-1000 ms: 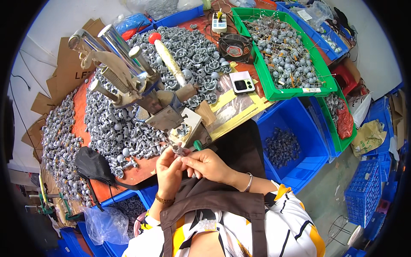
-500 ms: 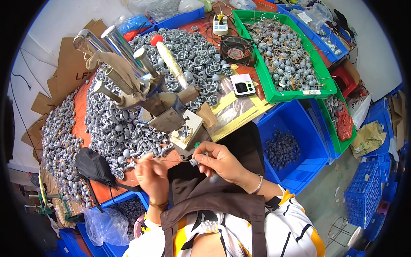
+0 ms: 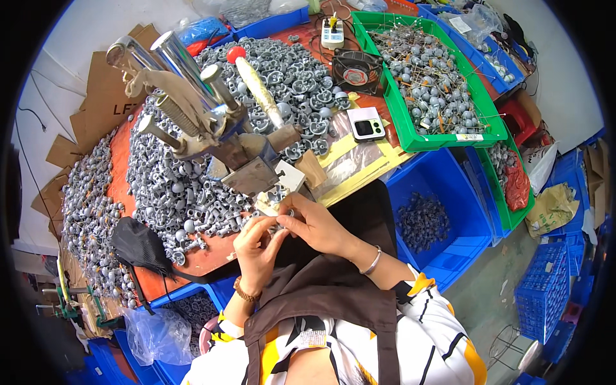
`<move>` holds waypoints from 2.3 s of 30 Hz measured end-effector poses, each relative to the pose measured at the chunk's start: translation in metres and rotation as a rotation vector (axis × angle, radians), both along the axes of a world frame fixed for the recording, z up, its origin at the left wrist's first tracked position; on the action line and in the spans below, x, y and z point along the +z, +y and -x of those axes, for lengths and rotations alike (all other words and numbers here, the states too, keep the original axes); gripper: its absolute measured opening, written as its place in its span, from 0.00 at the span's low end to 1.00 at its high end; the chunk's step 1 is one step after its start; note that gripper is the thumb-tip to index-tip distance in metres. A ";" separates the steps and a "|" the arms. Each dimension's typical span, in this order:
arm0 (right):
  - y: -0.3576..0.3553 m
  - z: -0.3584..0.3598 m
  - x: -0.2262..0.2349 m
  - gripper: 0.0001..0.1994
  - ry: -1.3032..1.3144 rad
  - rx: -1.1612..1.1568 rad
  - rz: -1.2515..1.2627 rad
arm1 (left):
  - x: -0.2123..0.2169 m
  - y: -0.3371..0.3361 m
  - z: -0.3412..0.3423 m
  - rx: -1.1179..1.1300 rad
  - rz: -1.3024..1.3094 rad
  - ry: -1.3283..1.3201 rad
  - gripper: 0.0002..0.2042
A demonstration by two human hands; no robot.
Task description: Assemble toy wheels and tires using a manual press machine.
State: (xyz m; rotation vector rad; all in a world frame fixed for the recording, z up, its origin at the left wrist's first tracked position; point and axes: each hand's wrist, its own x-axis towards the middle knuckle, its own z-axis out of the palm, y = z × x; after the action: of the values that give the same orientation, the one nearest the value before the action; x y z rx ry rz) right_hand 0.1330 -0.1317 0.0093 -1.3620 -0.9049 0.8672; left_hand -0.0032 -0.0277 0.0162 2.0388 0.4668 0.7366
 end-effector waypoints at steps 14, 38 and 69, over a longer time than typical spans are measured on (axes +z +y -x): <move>0.026 0.000 -0.012 0.06 -1.041 -0.433 0.053 | -0.021 0.031 -0.030 0.184 -0.138 0.037 0.10; -0.015 -0.041 0.083 0.14 -0.769 -0.343 -0.714 | -0.021 0.024 -0.028 0.229 -0.106 0.087 0.10; 0.003 -0.036 0.038 0.10 -0.475 -0.535 0.037 | -0.006 0.079 0.014 0.284 -0.354 0.080 0.11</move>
State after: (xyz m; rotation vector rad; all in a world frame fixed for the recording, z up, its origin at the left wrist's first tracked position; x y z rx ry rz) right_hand 0.1692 -0.1286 0.0477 -1.7695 -0.8129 0.1500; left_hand -0.0174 0.0511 0.0105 2.3660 0.7247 0.9652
